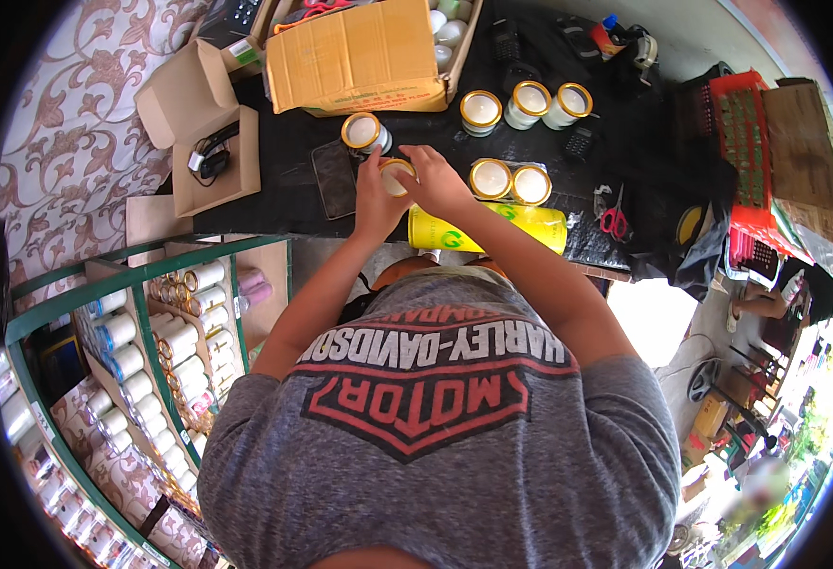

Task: The person wraps several small jars with yellow patterned paper, cuts the paper with scissors, and secures each jar with a rubber band. The jars are arranged on a cluttered table with boxes and other items nearby.

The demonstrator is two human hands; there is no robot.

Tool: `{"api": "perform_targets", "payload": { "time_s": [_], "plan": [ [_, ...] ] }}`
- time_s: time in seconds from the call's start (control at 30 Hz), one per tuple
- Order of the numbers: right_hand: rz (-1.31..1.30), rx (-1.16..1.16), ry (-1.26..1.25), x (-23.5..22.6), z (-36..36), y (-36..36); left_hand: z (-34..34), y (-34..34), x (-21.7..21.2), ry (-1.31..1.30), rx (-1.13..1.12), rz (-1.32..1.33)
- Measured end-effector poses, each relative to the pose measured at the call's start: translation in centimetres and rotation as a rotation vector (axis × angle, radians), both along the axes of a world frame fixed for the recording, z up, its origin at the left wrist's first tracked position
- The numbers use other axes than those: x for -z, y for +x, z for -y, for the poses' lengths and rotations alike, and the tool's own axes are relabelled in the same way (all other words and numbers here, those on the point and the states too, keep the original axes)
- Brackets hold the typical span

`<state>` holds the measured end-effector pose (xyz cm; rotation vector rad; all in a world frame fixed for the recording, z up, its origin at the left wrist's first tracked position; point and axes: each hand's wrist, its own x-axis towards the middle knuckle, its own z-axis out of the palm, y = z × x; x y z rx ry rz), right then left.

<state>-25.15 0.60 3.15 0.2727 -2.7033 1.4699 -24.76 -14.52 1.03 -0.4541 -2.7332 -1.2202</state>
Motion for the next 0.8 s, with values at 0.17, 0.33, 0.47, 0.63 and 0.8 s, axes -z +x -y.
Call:
{"api": "perform_targets", "payload": {
  "time_s": [0.17,0.33,0.47,0.63,0.8],
  "plan": [
    [0.136,0.087,0.012,0.8,1.1,-2.1,0.0,-0.4,0.4,0.01,-0.005,-0.016],
    [-0.04,0.129,0.071,1.7,1.6,-2.7,-0.3,-0.5,0.6,0.076,-0.026,0.01],
    [-0.178,0.206,0.099,2.2,2.4,-2.4,-0.1,-0.5,0.6,0.034,-0.015,-0.032],
    [-0.127,0.254,0.091,2.4,2.7,-2.6,-0.1,-0.4,1.0,-0.009,-0.019,0.003],
    [0.207,0.306,0.065,2.3,2.7,-3.3,0.2,-0.8,0.9,-0.003,0.003,-0.054]
  ]
}}
